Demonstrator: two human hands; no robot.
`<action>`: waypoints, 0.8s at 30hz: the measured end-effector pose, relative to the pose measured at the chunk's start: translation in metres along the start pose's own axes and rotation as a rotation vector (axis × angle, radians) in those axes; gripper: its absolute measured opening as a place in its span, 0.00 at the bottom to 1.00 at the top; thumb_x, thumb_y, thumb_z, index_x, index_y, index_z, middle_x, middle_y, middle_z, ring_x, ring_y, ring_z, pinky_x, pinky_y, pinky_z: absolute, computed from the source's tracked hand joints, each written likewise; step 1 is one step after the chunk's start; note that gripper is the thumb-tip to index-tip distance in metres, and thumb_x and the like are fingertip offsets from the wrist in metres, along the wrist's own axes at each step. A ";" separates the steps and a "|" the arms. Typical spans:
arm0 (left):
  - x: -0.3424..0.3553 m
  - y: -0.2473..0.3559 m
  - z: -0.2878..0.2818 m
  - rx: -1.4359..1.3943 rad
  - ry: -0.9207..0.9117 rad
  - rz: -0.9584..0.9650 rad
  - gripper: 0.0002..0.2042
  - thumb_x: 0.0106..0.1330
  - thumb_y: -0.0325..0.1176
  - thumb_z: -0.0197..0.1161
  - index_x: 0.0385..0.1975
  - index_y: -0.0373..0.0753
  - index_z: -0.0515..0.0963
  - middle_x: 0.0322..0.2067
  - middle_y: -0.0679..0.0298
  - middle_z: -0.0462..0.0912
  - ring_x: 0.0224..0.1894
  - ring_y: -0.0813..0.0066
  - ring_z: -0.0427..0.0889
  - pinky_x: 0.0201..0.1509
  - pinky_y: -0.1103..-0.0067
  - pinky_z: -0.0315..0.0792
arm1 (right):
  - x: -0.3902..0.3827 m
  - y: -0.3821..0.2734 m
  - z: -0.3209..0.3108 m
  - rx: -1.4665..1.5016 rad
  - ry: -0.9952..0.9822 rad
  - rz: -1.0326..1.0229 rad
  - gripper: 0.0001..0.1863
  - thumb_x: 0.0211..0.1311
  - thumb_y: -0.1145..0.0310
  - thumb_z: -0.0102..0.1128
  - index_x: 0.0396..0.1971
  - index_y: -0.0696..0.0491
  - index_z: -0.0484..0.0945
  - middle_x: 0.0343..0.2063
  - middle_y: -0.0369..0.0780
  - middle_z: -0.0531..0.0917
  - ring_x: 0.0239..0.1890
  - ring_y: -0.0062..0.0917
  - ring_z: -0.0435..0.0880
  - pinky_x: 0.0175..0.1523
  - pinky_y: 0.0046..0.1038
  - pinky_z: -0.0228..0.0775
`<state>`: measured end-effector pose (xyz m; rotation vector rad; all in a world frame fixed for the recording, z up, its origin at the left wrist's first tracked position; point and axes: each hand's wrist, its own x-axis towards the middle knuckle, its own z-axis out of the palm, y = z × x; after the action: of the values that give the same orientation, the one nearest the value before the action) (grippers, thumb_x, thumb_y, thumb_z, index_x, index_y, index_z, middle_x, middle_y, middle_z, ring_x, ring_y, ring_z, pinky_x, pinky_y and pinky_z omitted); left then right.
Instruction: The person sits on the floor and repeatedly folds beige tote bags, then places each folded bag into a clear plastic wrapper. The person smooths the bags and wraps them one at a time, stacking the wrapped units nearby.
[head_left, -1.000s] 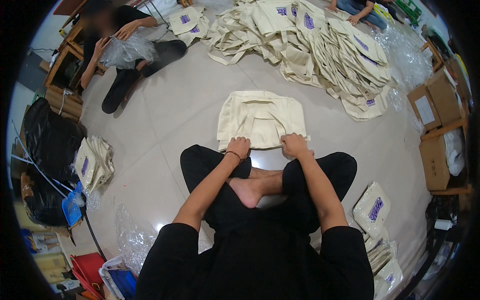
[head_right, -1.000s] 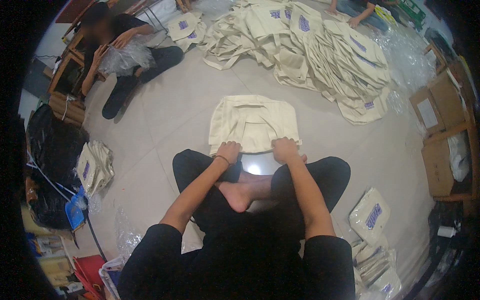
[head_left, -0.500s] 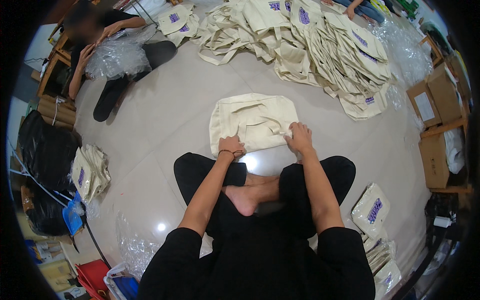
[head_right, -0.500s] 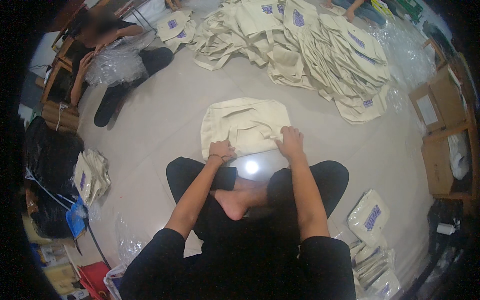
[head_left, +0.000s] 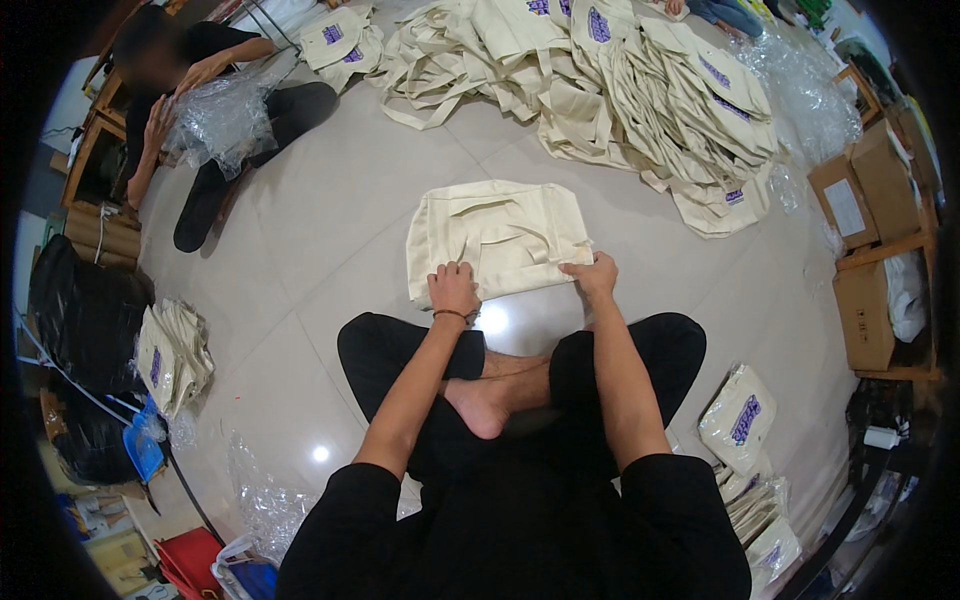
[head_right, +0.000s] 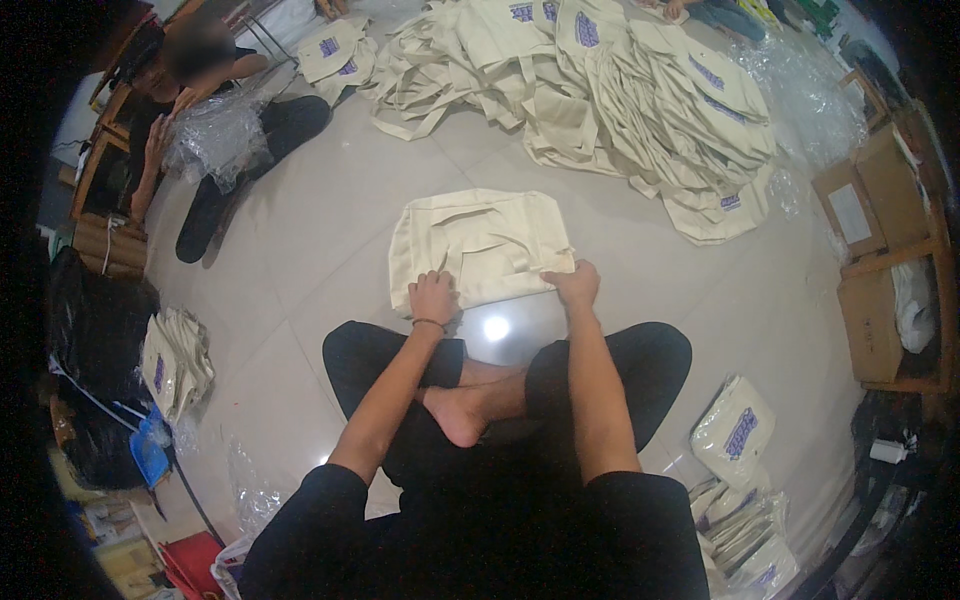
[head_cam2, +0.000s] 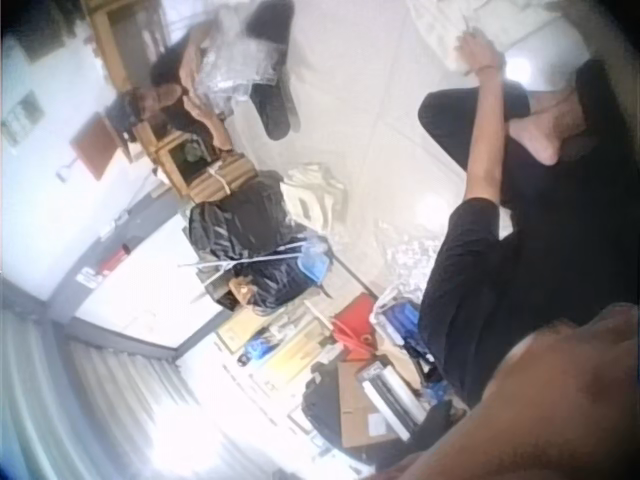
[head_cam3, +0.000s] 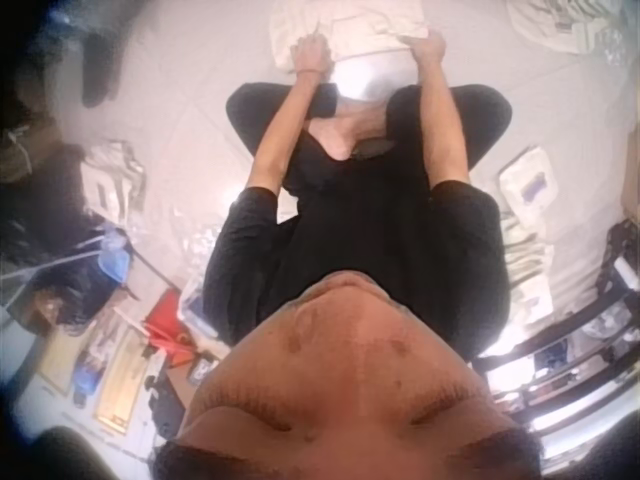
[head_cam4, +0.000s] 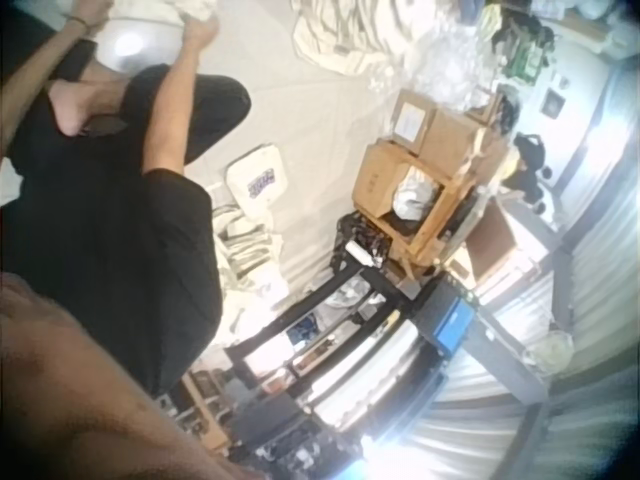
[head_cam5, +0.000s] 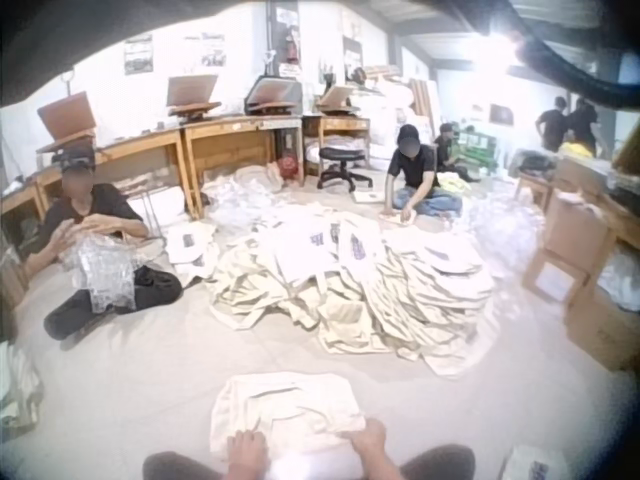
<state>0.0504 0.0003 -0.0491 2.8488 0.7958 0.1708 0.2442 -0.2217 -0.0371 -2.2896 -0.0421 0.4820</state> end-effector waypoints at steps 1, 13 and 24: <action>0.000 0.000 -0.001 -0.055 -0.036 -0.027 0.12 0.55 0.35 0.74 0.36 0.43 0.81 0.41 0.62 0.80 0.49 0.60 0.77 0.51 0.62 0.66 | -0.003 -0.004 0.007 -0.028 0.054 0.004 0.33 0.39 0.60 0.84 0.46 0.58 0.79 0.29 0.46 0.87 0.37 0.45 0.89 0.45 0.44 0.79; -0.006 -0.014 0.005 -0.370 -0.130 0.056 0.10 0.52 0.35 0.74 0.32 0.42 0.83 0.38 0.57 0.82 0.46 0.54 0.78 0.52 0.62 0.73 | -0.032 -0.023 0.061 -0.829 0.175 -0.575 0.16 0.67 0.66 0.54 0.53 0.53 0.72 0.67 0.49 0.68 0.60 0.44 0.73 0.51 0.49 0.75; -0.017 -0.037 0.003 -0.360 -0.184 0.102 0.20 0.46 0.33 0.77 0.41 0.39 0.84 0.45 0.51 0.82 0.49 0.49 0.81 0.57 0.62 0.75 | -0.038 -0.022 0.064 -0.495 0.051 -0.608 0.22 0.69 0.51 0.60 0.49 0.55 0.75 0.64 0.54 0.72 0.59 0.51 0.74 0.58 0.54 0.70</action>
<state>0.0177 0.0223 -0.0603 2.5199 0.5217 0.0570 0.1892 -0.1686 -0.0485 -2.5893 -0.8892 0.0933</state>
